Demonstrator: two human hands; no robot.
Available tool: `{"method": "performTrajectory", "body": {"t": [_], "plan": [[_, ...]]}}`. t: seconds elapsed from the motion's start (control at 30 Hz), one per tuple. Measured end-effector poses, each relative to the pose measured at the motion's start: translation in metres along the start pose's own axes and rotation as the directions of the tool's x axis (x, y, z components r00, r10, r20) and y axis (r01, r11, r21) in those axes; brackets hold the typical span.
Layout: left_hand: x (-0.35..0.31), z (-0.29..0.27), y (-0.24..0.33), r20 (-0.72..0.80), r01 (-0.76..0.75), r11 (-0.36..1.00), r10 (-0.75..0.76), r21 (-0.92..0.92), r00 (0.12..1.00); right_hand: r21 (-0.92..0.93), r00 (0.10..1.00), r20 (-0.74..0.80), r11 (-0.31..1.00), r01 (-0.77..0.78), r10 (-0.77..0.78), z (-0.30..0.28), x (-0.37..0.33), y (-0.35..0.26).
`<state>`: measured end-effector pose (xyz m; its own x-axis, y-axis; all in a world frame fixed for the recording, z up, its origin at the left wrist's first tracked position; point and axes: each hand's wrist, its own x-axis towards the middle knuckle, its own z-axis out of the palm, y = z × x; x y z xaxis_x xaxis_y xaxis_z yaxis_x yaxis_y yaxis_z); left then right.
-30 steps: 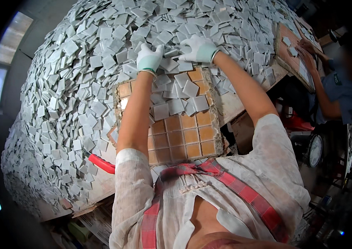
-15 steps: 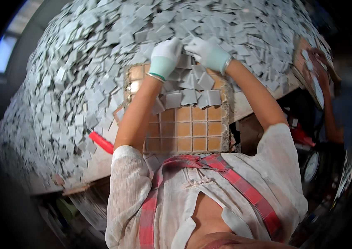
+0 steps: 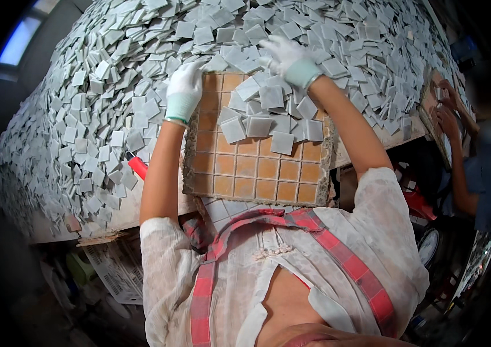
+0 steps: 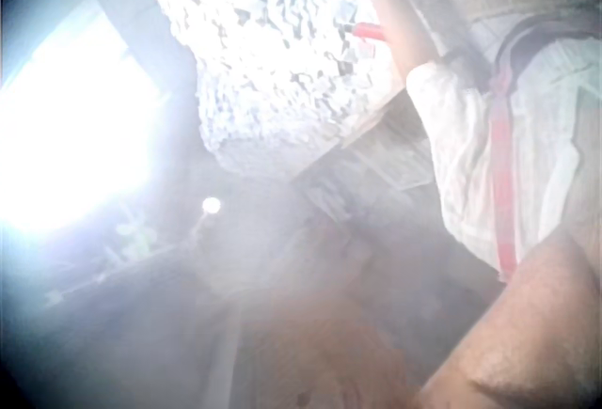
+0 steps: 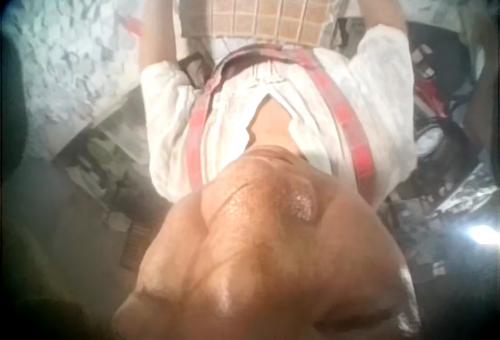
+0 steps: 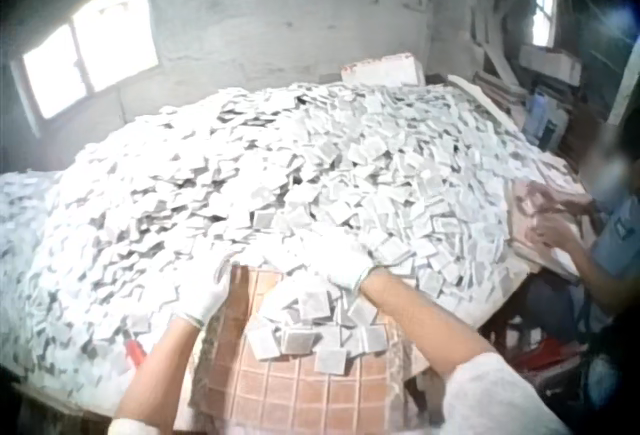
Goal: The person places small square tiles one by one onto a gridded board, filling empty slots from a large pile on the table. The person wears gloves and arranges the tiles in a regular pattern, occasionally adjusting their position to align with the grid.
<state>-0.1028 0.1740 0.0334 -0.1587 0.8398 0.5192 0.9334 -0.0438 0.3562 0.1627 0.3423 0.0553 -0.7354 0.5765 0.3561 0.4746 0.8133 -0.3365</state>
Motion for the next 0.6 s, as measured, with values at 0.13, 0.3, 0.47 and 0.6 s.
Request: {"method": "performTrajectory", "body": {"t": [0.13, 0.3, 0.47, 0.6], "plan": [[-0.004, 0.023, -0.023, 0.153, -0.005, 0.997, -0.006, 0.075, 0.988, 0.258, 0.940, 0.257, 0.953, 0.158, -0.225, 0.031, -0.014, -0.028], [0.005, -0.002, -0.016, 0.409, -0.112, 0.964, 0.003, 0.242, 0.912, 0.474, 0.911, 0.188, 0.846, 0.244, -0.368, -0.014, -0.050, -0.038], [-0.074, -0.049, -0.022, 0.449, -0.066, 0.979, -0.029, 0.195, 0.893, 0.511, 0.976, 0.143, 0.856, 0.071, -0.166, -0.045, -0.113, -0.033], [-0.134, -0.086, 0.017, 0.277, 0.126, 0.989, -0.143, 0.078, 0.950, 0.273, 0.984, 0.144, 0.960, 0.065, -0.108, -0.042, -0.177, -0.013]]}}
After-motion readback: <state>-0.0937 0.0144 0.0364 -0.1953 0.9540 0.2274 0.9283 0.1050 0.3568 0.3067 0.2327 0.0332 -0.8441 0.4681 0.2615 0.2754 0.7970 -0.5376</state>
